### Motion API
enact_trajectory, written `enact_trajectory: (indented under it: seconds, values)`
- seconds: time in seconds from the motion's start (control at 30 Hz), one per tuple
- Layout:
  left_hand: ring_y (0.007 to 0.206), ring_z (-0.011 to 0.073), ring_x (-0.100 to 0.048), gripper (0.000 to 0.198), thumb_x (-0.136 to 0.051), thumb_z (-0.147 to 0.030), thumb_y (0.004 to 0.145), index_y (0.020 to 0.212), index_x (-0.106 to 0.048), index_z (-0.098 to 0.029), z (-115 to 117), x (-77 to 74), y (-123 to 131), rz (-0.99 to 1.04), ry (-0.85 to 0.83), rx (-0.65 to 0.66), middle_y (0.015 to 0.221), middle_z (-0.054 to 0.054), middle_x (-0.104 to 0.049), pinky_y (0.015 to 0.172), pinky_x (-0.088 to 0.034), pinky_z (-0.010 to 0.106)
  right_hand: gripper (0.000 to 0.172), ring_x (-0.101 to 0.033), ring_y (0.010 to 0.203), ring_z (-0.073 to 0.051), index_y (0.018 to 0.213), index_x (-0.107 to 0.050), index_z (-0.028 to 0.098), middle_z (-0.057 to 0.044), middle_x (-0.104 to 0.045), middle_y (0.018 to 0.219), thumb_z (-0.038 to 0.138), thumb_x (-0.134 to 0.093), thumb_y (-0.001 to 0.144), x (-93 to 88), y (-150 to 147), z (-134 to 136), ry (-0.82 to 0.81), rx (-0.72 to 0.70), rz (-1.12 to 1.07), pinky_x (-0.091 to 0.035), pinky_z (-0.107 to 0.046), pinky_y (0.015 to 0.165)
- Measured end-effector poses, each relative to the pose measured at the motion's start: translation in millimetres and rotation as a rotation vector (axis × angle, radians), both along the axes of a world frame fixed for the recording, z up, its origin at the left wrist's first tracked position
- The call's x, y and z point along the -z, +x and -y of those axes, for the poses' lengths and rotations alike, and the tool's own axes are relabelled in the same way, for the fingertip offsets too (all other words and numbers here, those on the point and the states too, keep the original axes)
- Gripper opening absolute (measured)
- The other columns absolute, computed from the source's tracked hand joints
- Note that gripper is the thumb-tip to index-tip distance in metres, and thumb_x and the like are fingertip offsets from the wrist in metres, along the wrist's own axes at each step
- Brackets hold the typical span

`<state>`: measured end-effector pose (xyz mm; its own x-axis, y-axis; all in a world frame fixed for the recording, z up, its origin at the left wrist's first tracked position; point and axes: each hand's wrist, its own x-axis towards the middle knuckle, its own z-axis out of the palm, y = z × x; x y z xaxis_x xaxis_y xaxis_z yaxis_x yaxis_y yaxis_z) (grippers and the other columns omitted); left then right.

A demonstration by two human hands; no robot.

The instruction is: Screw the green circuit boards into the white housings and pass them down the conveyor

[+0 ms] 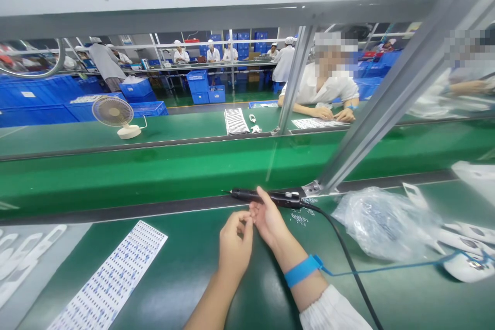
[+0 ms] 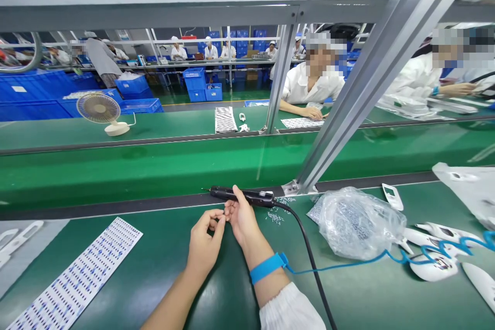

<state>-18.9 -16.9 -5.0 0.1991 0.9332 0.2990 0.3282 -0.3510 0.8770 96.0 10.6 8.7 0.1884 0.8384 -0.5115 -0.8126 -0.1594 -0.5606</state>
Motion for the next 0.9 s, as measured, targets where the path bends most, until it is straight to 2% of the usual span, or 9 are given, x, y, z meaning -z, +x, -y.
enact_trajectory:
  seconds: [0.1,0.17,0.23,0.33,0.47,0.6,0.8,0.9]
  values:
    - [0.063,0.0118,-0.057,0.018,-0.054,-0.026,0.089,0.103,-0.061,-0.019,0.5,-2.0,0.9,0.027,0.035,-0.039,0.101,0.006,-0.067,0.063,-0.05,0.027,0.038,-0.046,0.04,-0.01,0.063,-0.057,0.016,-0.003,-0.055,0.053,0.044,-0.068,0.086,1.1,-0.3,0.1,0.006,0.002,-0.006,-0.037,-0.021,0.038]
    - [0.062,0.0111,-0.057,0.026,-0.058,-0.027,0.086,0.111,-0.059,-0.019,0.5,-2.1,1.5,0.044,0.033,-0.061,0.111,0.008,-0.066,0.063,-0.051,0.027,0.037,-0.046,0.04,-0.01,0.064,-0.057,0.016,-0.003,-0.056,0.054,0.044,-0.07,0.085,1.5,-0.6,0.1,0.011,0.007,-0.01,-0.037,-0.021,0.038]
    - [0.06,0.011,-0.057,0.029,-0.059,-0.026,0.086,0.113,-0.059,-0.019,0.2,-1.0,1.6,0.047,0.002,-0.049,0.107,0.007,-0.069,0.065,-0.052,0.028,0.035,-0.047,0.042,-0.011,0.066,-0.058,0.016,-0.003,-0.057,0.055,0.043,-0.07,0.084,1.3,-0.8,0.3,0.016,0.014,-0.014,-0.039,-0.021,0.039]
    - [0.057,0.0118,-0.057,0.02,-0.055,-0.026,0.089,0.107,-0.062,-0.02,-0.8,0.7,0.6,0.03,-0.037,-0.028,0.093,0.004,-0.073,0.065,-0.052,0.028,0.031,-0.049,0.044,-0.011,0.071,-0.059,0.016,-0.002,-0.058,0.055,0.042,-0.071,0.085,0.3,-1.0,0.7,0.023,0.028,-0.018,-0.043,-0.022,0.044]
    - [0.064,0.014,-0.06,0.016,-0.053,-0.028,0.091,0.097,-0.066,-0.02,-2.1,-0.7,-0.8,0.005,-0.032,-0.028,0.089,0.003,-0.073,0.065,-0.05,0.027,0.03,-0.048,0.044,-0.011,0.072,-0.058,0.018,-0.001,-0.058,0.054,0.041,-0.072,0.084,-1.3,-1.1,1.0,0.019,0.041,-0.02,-0.043,-0.021,0.043]
    - [0.069,0.0149,-0.061,0.019,-0.05,-0.028,0.094,0.095,-0.067,-0.02,-0.9,-3.9,0.2,0.027,-0.005,0.007,0.087,0.003,-0.071,0.066,-0.05,0.027,0.032,-0.047,0.043,-0.011,0.068,-0.057,0.017,-0.002,-0.057,0.054,0.041,-0.07,0.086,-1.8,-1.5,1.5,0.014,0.037,-0.022,-0.043,-0.021,0.043]
    - [0.078,0.0169,-0.064,0.021,-0.047,-0.025,0.095,0.09,-0.067,-0.02,5.3,-0.9,3.4,0.009,0.063,0.129,0.089,0.005,-0.07,0.069,-0.05,0.027,0.039,-0.04,0.037,-0.009,0.063,-0.054,0.018,-0.001,-0.054,0.051,0.046,-0.071,0.083,-0.4,-1.5,2.1,-0.011,0.003,-0.03,-0.031,-0.02,0.035]
    - [0.073,0.0163,-0.063,0.021,-0.047,-0.024,0.094,0.086,-0.066,-0.02,5.4,0.8,3.4,-0.006,0.076,0.114,0.086,0.005,-0.07,0.067,-0.048,0.027,0.04,-0.037,0.036,-0.007,0.061,-0.053,0.018,-0.001,-0.053,0.05,0.046,-0.07,0.084,0.4,-1.4,1.8,-0.01,-0.012,-0.034,-0.026,-0.02,0.033]
